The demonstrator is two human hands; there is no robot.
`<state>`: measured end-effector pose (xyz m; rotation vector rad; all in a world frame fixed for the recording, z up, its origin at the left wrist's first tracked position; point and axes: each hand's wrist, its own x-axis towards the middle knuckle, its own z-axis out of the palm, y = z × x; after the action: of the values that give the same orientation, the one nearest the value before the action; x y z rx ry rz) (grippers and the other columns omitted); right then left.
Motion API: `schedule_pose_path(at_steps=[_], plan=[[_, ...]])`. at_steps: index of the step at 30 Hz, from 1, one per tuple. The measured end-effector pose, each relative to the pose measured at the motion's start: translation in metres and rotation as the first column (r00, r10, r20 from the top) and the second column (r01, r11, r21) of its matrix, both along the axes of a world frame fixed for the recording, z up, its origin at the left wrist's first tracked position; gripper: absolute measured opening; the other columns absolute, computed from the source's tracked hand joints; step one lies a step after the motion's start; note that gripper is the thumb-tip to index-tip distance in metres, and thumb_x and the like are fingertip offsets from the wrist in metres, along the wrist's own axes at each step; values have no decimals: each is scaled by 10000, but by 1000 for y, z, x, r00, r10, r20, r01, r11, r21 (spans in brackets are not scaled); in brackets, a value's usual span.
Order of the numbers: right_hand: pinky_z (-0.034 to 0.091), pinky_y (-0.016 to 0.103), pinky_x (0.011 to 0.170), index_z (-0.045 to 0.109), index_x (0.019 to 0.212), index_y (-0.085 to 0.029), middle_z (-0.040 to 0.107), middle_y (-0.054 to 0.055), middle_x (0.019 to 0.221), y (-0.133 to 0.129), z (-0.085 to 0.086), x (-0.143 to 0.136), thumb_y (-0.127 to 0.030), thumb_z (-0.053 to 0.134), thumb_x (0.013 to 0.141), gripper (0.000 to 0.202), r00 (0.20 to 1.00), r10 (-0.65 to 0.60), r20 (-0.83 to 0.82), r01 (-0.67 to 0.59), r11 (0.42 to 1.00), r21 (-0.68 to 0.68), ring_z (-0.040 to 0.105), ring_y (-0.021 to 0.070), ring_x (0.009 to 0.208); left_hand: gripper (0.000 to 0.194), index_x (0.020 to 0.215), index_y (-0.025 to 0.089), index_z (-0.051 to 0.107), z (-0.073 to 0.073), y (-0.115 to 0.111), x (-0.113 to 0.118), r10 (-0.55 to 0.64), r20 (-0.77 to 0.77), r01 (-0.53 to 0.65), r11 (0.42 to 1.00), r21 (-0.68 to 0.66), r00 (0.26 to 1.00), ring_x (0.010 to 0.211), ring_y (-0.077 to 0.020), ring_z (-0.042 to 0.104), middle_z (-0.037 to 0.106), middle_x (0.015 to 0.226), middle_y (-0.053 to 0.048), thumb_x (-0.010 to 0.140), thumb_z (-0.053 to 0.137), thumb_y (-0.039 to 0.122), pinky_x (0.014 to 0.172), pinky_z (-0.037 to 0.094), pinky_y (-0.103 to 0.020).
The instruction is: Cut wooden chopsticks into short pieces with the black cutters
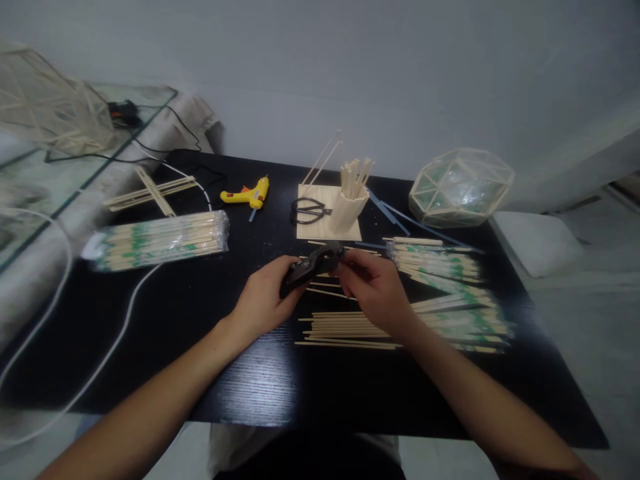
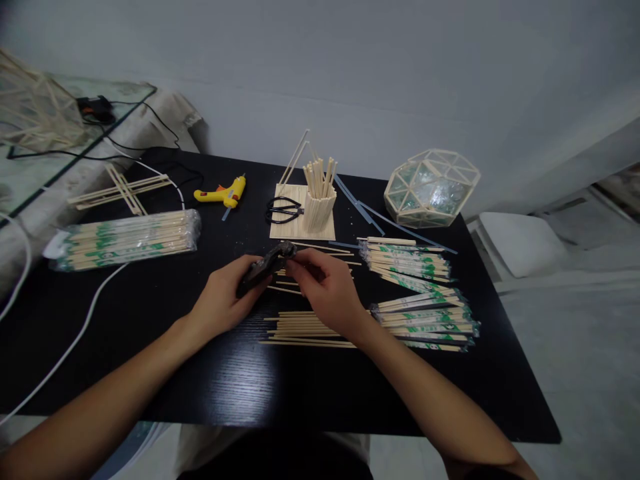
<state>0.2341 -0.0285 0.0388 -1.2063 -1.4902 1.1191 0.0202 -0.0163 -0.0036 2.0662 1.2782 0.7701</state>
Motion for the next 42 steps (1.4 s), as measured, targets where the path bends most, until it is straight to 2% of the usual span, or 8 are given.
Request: schedule_pose_path(at_steps=[4,10,20,27,37,42], plan=[[405,243,502,708,815,-181,616,-14,658,0,3,1,-467,715,930,309,1000,3,24,-3,1000,-11,488,100,510,292,1214,192,635,-1,0,-1,-9,-7,9,1000,13,1000,986,-231,702,746,1124,-91,953,608,318,891,530,-349],[418,260,555,722,794,-187,568,-24,604,-1,5,1,-444,699,949,301,998,0,65,-3,999,37,522,125,570,252,1172,199,648,1,0,-1,-7,-8,7,1000,9,1000,934,-225,709,752,1055,-80,953,609,317,850,536,-340],[469,285,663,726,823,-192,683,-1,724,0,1,2,-318,673,957,191,997,9,74,-13,998,57,609,145,673,201,1117,201,646,1,-2,2,-11,-10,11,1000,-26,1000,859,-208,692,742,987,-65,970,596,329,780,502,-318],[480,279,684,694,782,-192,691,-9,712,0,1,1,-285,653,964,209,998,15,68,-20,997,76,622,141,674,180,1104,201,636,1,-3,2,-13,-17,12,999,-39,1000,853,-205,684,737,988,-64,975,586,316,775,493,-318],[475,266,666,729,834,-177,702,-3,714,1,0,2,-281,669,958,173,997,12,78,-20,995,103,639,145,674,222,1152,203,636,-1,-3,2,0,-23,-1,1000,-14,1000,889,-214,702,748,1027,-66,972,593,327,796,514,-331],[469,272,671,727,835,-182,700,-5,719,1,-1,3,-287,669,962,175,996,7,89,-17,994,110,630,147,679,191,1123,201,635,-1,-2,2,0,-34,0,1000,-10,999,830,-198,687,741,986,-58,970,594,308,749,494,-310]])
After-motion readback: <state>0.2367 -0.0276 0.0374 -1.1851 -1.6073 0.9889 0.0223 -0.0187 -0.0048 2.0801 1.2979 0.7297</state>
